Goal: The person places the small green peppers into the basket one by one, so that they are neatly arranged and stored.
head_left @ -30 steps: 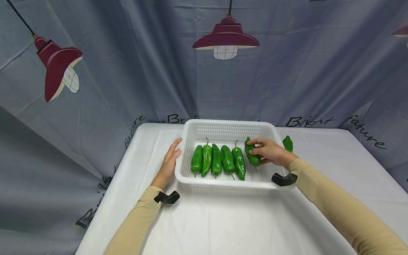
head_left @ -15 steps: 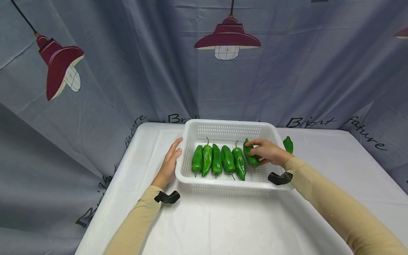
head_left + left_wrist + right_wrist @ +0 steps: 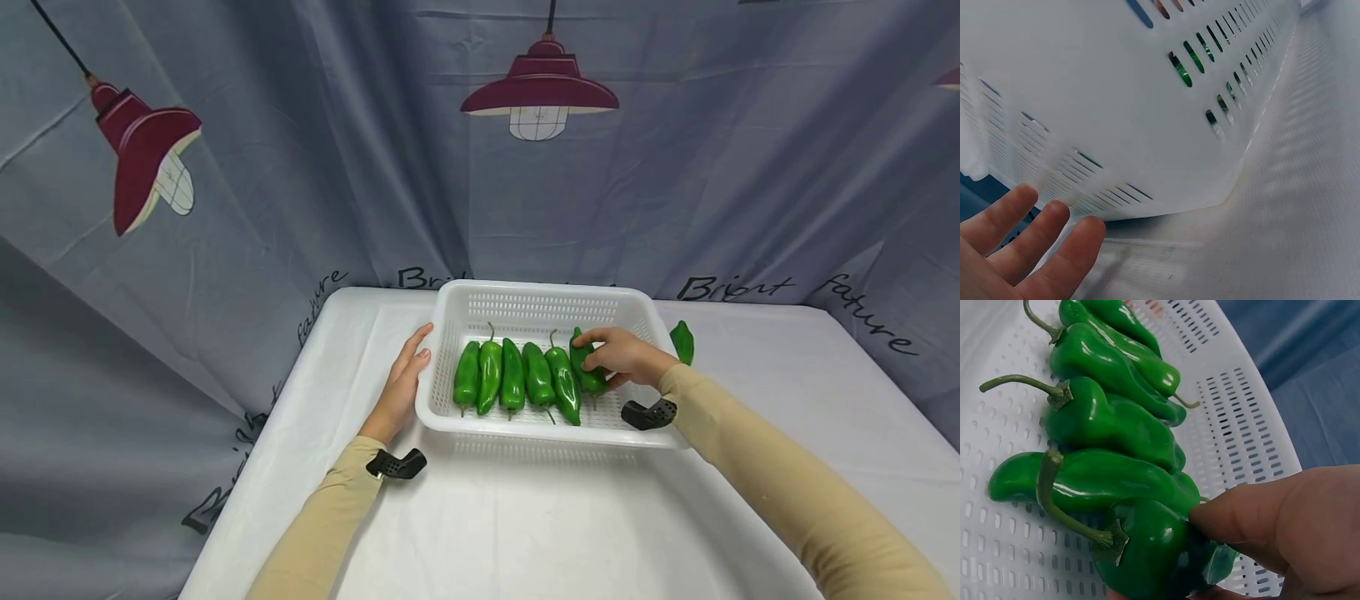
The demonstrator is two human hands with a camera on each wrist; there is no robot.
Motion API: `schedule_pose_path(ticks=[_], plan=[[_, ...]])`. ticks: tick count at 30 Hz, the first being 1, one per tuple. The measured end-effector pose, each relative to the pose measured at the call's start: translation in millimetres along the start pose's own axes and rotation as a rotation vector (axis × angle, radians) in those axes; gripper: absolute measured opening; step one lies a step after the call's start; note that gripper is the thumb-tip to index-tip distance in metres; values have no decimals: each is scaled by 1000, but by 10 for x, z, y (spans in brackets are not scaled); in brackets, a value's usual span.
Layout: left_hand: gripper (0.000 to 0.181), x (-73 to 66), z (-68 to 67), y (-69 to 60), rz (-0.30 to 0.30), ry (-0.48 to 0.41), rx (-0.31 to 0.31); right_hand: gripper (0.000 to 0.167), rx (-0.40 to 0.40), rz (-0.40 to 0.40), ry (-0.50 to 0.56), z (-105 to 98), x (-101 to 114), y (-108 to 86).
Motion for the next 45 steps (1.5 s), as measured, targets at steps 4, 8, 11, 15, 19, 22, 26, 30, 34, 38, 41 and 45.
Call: schedule_pose_path(ticks=[4,8,11,15,19,22,26,30,34,38,41,45], plan=[[52,-24,10,-1,4,5,3,57,-4,10,-7,-5,-15,14],[53,-49,11,-14,7,17,1,57,8,26,-23,13,-21,24],[53,-53,12,-23,7,22,1,59,18,35,-28,34,-19,16],[53,-51,16,-29,8,22,2,60,21,38,-25,52,-29,10],[53,-50,13,-28,8,22,3,61,26,38,-25,63,-41,16],[53,-49,12,-27,5,22,6,60,33,40,-22,67,-46,14],[53,-46,14,-27,-3,19,6,59,45,41,-9,71,-50,10],[53,-40,15,-27,-8,11,4,58,49,38,1,61,-40,-6],[53,-36,16,-26,-9,4,2,58,48,30,2,47,-23,-24],[54,-38,15,-25,-7,1,-3,57,41,24,3,36,-10,-33],[54,-35,14,-23,-7,1,-5,56,35,22,1,28,-8,-34],[54,-30,11,-22,-6,3,-6,57,36,20,-2,9,-10,-34]])
Point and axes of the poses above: each hand's wrist, its own y-axis towards the middle knuckle, its own z-axis out of the palm, x = y × z, the point moved 8 cm from there along y, towards the middle knuckle, and after that the axes turned 4 degrees about y, right-handed, at the moved point
